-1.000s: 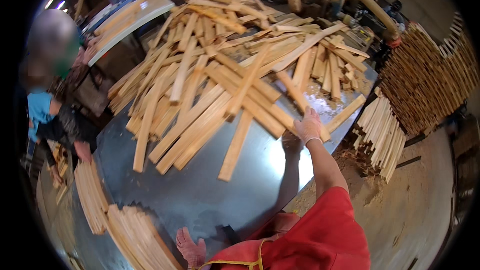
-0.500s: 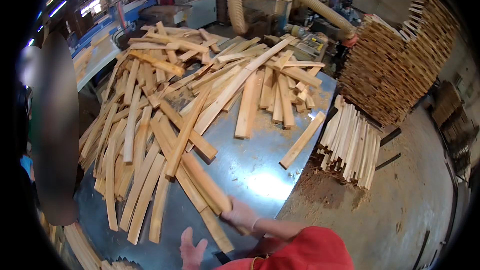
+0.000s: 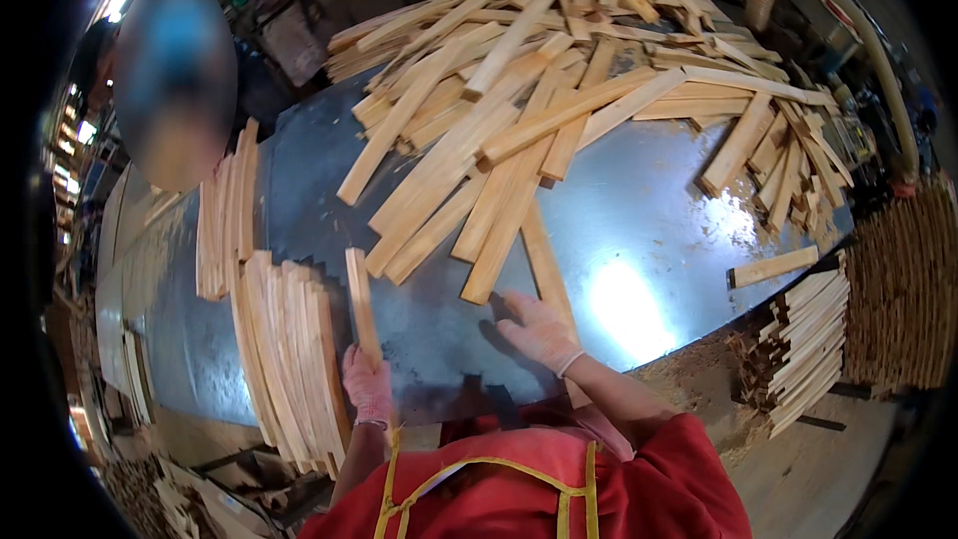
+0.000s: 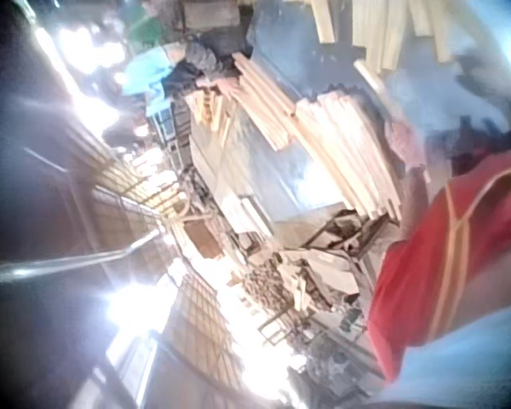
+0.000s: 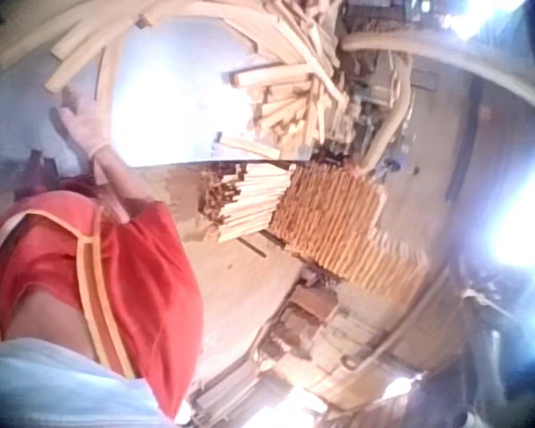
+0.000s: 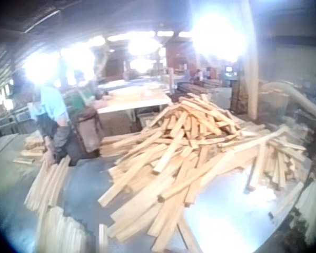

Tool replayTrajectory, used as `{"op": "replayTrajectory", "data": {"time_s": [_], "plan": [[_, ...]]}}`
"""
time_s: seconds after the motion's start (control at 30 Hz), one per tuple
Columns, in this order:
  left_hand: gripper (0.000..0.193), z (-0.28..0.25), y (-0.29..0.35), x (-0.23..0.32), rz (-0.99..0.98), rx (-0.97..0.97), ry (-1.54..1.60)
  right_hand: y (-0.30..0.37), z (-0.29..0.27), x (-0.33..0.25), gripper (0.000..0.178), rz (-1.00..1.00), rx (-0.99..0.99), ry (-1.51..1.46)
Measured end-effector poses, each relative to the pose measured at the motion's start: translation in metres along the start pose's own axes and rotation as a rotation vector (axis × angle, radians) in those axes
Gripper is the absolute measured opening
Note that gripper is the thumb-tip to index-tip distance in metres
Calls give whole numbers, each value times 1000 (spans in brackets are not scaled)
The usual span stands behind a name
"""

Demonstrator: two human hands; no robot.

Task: The person sorts and stacks light-colored wooden planks on a metal workbench. They pick up individual planks from a large pile, align them, and place them into a neat stack.

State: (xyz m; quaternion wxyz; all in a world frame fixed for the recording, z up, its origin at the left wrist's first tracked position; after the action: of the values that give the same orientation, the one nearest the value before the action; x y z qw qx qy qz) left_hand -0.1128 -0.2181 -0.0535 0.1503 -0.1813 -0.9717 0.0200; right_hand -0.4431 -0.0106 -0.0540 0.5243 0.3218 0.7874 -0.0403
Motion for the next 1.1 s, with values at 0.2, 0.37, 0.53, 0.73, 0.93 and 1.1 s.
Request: {"op": "replayTrajectory", "data": {"time_s": [0.2, 0.37, 0.53, 0.73, 0.93, 1.1], "plan": [[80, -33, 13, -105, -41, -13, -475, 5, 8, 21, 63, 106, 129, -68], [84, -21, -30, -32, 183, 68, -269, -4, -42, 17, 64, 36, 417, 412], [78, -7, -143, 94, 366, 118, 34, -42, -37, 14, 67, 209, 267, 84], [93, 64, -268, 122, 239, -39, -140, -126, -7, 31, 64, 112, 226, -430], [108, 94, -188, 187, 149, -415, -133, -166, -22, 44, 53, 360, 271, -720], [81, 118, -68, 167, -159, -672, 561, -136, -30, 56, 56, 303, 327, -930]]}}
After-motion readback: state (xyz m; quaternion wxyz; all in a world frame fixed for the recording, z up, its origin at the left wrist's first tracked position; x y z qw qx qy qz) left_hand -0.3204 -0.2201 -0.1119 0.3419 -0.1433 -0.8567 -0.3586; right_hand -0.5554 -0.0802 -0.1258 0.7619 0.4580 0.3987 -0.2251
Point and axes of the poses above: each hand's wrist, its own y-axis away from the middle knuckle, its own z-axis out of the palm, x = y × z, the point moved 10 cm from there along -y, towards the middle knuckle, and after that the axes turned 3 degrees about x, right-handed, at the moved point
